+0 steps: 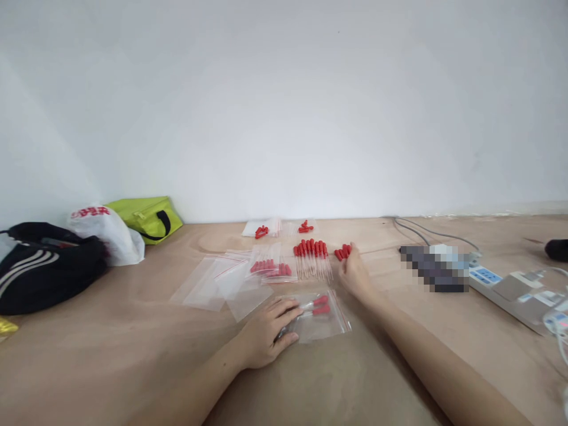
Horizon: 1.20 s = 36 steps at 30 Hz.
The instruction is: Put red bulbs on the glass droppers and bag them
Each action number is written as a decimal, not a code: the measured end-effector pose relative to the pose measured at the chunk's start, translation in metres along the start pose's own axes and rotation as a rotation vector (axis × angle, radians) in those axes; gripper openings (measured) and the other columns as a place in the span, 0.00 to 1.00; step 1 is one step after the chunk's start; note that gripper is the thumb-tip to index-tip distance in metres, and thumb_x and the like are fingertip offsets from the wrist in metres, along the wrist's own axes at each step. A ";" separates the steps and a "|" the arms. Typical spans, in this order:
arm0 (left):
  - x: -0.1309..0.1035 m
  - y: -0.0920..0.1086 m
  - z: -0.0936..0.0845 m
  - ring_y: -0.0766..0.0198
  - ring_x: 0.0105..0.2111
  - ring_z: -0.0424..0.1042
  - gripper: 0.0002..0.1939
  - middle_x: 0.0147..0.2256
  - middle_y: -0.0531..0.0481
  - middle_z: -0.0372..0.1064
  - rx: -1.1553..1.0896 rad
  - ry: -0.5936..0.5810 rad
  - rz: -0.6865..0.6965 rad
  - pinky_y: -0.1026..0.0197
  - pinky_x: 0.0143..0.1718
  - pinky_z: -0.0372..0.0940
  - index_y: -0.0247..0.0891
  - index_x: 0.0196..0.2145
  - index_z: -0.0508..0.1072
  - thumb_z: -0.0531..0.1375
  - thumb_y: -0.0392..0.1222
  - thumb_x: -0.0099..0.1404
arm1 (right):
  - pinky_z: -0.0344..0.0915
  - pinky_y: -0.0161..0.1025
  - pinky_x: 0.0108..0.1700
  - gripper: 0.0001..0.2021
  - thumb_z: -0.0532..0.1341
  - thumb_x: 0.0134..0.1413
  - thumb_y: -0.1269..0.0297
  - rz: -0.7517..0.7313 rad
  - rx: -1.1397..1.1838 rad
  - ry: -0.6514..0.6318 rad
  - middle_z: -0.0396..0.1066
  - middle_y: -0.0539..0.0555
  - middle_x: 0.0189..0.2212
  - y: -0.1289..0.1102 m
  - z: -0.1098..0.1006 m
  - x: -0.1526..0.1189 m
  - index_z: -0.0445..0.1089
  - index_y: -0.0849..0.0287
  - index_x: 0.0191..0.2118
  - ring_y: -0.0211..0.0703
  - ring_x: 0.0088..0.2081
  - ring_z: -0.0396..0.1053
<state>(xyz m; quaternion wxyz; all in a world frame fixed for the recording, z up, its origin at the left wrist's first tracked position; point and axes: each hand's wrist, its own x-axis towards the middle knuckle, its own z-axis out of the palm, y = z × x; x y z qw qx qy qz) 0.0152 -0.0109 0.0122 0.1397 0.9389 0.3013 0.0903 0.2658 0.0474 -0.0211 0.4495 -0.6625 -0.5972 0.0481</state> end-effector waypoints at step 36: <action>-0.001 -0.005 0.003 0.55 0.54 0.56 0.21 0.54 0.45 0.58 -0.001 0.036 0.033 0.47 0.55 0.52 0.41 0.54 0.59 0.52 0.42 0.63 | 0.62 0.36 0.25 0.16 0.62 0.39 0.53 0.294 0.663 -0.243 0.66 0.49 0.20 -0.002 -0.022 -0.071 0.68 0.61 0.32 0.37 0.22 0.63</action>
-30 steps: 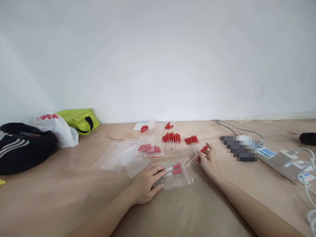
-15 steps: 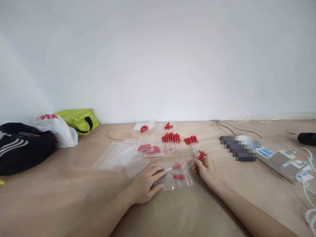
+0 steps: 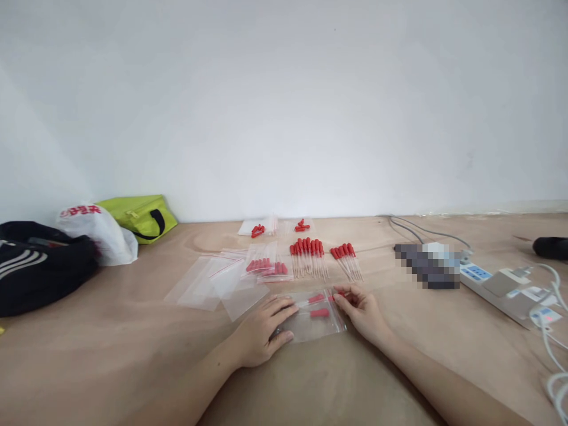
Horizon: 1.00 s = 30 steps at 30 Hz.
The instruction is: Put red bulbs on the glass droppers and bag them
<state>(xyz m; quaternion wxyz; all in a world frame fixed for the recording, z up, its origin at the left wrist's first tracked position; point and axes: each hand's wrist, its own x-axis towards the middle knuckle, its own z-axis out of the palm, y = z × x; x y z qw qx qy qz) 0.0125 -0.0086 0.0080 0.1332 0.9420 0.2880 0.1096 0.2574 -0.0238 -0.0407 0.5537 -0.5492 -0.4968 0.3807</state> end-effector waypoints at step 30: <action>0.002 0.004 -0.003 0.54 0.54 0.56 0.19 0.53 0.45 0.58 -0.006 -0.025 -0.009 0.45 0.54 0.51 0.44 0.52 0.63 0.53 0.39 0.62 | 0.60 0.42 0.35 0.09 0.54 0.47 0.68 -0.072 -1.109 0.182 0.67 0.62 0.34 -0.019 -0.004 0.085 0.71 0.61 0.29 0.51 0.37 0.66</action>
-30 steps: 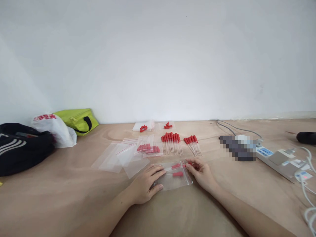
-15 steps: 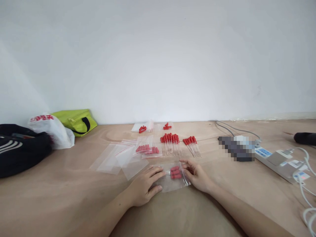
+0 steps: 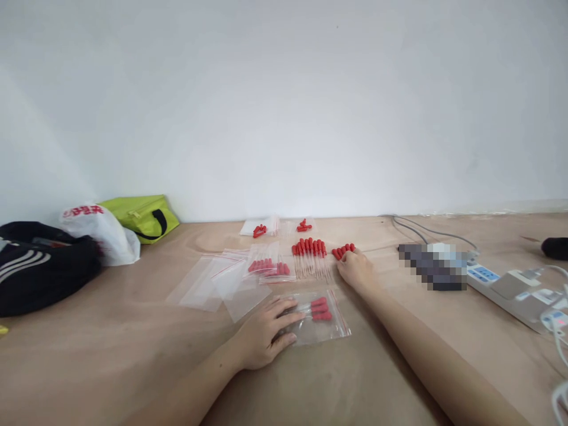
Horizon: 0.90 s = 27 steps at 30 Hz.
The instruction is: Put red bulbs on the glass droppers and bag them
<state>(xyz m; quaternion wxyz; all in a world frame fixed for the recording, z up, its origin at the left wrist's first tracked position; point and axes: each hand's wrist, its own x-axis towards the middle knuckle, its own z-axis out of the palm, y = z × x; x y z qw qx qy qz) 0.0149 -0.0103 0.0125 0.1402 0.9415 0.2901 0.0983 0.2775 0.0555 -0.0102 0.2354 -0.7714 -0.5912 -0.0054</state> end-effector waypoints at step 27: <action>-0.001 -0.003 0.003 0.54 0.53 0.57 0.20 0.52 0.47 0.59 0.003 0.068 0.035 0.47 0.53 0.53 0.47 0.52 0.62 0.53 0.40 0.62 | 0.66 0.37 0.23 0.31 0.61 0.43 0.52 0.107 1.350 -0.090 0.62 0.43 0.23 0.015 -0.014 -0.079 0.43 0.54 0.48 0.37 0.21 0.66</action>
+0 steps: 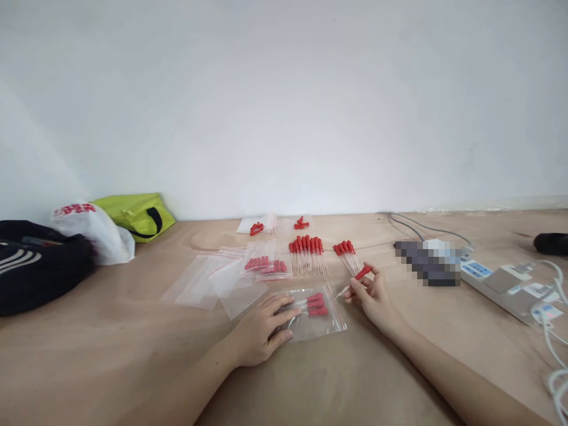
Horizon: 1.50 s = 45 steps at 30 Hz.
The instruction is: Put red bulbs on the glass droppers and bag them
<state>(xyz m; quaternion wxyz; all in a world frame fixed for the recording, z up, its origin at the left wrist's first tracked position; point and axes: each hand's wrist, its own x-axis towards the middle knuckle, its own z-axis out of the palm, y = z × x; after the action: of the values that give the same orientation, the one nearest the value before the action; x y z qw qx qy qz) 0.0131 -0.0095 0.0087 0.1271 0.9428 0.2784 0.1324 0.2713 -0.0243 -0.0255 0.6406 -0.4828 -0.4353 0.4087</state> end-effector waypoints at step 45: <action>0.001 0.000 -0.001 0.55 0.54 0.55 0.22 0.54 0.47 0.57 -0.014 -0.038 -0.026 0.48 0.53 0.53 0.45 0.55 0.56 0.52 0.40 0.63 | 0.59 0.33 0.25 0.25 0.62 0.41 0.58 0.109 -0.177 -0.300 0.70 0.50 0.25 0.011 0.023 -0.014 0.62 0.62 0.47 0.35 0.23 0.63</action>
<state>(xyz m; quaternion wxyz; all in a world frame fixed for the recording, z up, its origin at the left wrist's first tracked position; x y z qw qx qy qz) 0.0135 -0.0090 0.0101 0.1406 0.9405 0.2872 0.1149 0.2444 -0.0289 -0.0346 0.5003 -0.4938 -0.5334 0.4705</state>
